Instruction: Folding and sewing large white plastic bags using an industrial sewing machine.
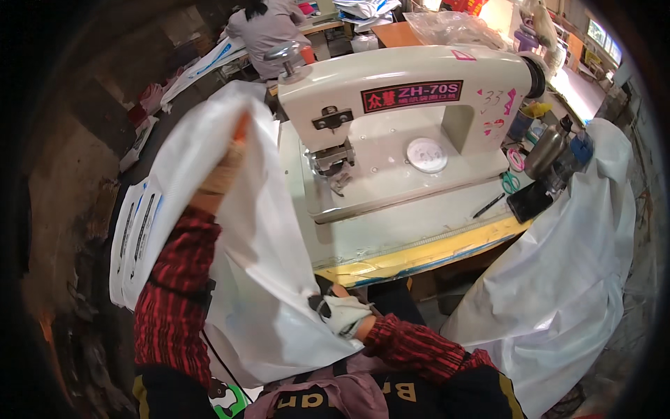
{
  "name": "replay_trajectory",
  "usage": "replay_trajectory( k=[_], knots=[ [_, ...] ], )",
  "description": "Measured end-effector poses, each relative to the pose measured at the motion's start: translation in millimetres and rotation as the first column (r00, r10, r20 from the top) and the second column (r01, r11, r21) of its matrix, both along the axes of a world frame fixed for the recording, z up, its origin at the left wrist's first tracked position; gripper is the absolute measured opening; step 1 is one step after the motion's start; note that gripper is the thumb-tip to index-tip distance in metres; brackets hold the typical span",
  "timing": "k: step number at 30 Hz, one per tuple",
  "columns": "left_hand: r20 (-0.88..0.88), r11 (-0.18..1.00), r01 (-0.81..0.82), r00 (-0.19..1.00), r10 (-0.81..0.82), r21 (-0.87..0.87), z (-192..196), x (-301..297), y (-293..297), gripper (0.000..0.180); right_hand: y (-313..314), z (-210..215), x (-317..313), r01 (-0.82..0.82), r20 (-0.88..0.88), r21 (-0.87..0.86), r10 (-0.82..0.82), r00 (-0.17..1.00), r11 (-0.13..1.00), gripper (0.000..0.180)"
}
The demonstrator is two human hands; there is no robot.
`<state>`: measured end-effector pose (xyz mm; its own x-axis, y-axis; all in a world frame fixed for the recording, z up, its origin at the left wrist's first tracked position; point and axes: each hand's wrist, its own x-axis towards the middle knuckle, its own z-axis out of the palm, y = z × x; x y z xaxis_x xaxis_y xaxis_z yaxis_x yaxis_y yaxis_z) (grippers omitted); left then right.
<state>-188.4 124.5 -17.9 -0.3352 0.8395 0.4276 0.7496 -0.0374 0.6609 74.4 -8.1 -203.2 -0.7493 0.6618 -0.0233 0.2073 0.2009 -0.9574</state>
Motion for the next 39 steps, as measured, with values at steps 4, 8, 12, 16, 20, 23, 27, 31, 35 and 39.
replay_trajectory(
  k=[4,8,12,16,20,23,27,31,35,39],
  knots=[
    [-0.007,0.956,-0.041,0.999,0.041,-0.291,-155,-39,37,0.029,21,24,48,-0.026,0.462,-0.192,0.113,0.88,0.981,0.035],
    [-0.165,0.939,-0.061,0.986,0.005,-0.338,-172,45,45,0.038,37,-29,66,-0.001,0.445,-0.007,0.004,0.896,1.0,0.035],
    [-0.177,0.951,0.009,0.982,-0.067,-0.31,-186,39,42,0.033,18,-48,95,-0.122,0.387,0.225,0.027,0.922,0.967,0.034],
    [-0.382,0.972,0.157,0.899,-0.214,-0.175,-181,14,61,0.028,25,-43,85,-0.256,0.507,0.289,0.079,0.858,0.922,0.034],
    [-0.754,0.895,-0.201,0.628,-0.195,-0.399,-145,-50,64,0.026,82,78,-1,-0.126,0.686,0.034,0.069,0.724,0.991,0.028],
    [-0.351,0.461,0.046,0.582,-0.734,-0.886,-95,-5,38,0.03,118,28,-16,-0.211,0.586,0.325,-0.021,0.81,0.922,0.067],
    [0.608,-0.355,0.525,0.773,-0.182,-0.774,-23,84,-63,0.049,145,16,-25,-0.235,0.605,0.253,0.036,0.795,0.939,0.067],
    [0.54,-0.324,0.441,0.566,-0.624,-0.837,-38,114,-145,0.044,131,3,-25,-0.394,0.597,0.28,0.163,0.786,0.876,0.068],
    [0.27,-0.171,0.25,0.445,-0.854,-0.953,-17,144,-167,0.032,68,-6,-1,-0.291,0.615,0.246,0.083,0.784,0.924,0.073],
    [-0.074,-0.052,-0.298,0.395,-0.916,-0.953,0,31,-178,0.029,69,16,0,-0.186,0.598,0.249,0.0,0.801,0.95,0.073]
  ],
)
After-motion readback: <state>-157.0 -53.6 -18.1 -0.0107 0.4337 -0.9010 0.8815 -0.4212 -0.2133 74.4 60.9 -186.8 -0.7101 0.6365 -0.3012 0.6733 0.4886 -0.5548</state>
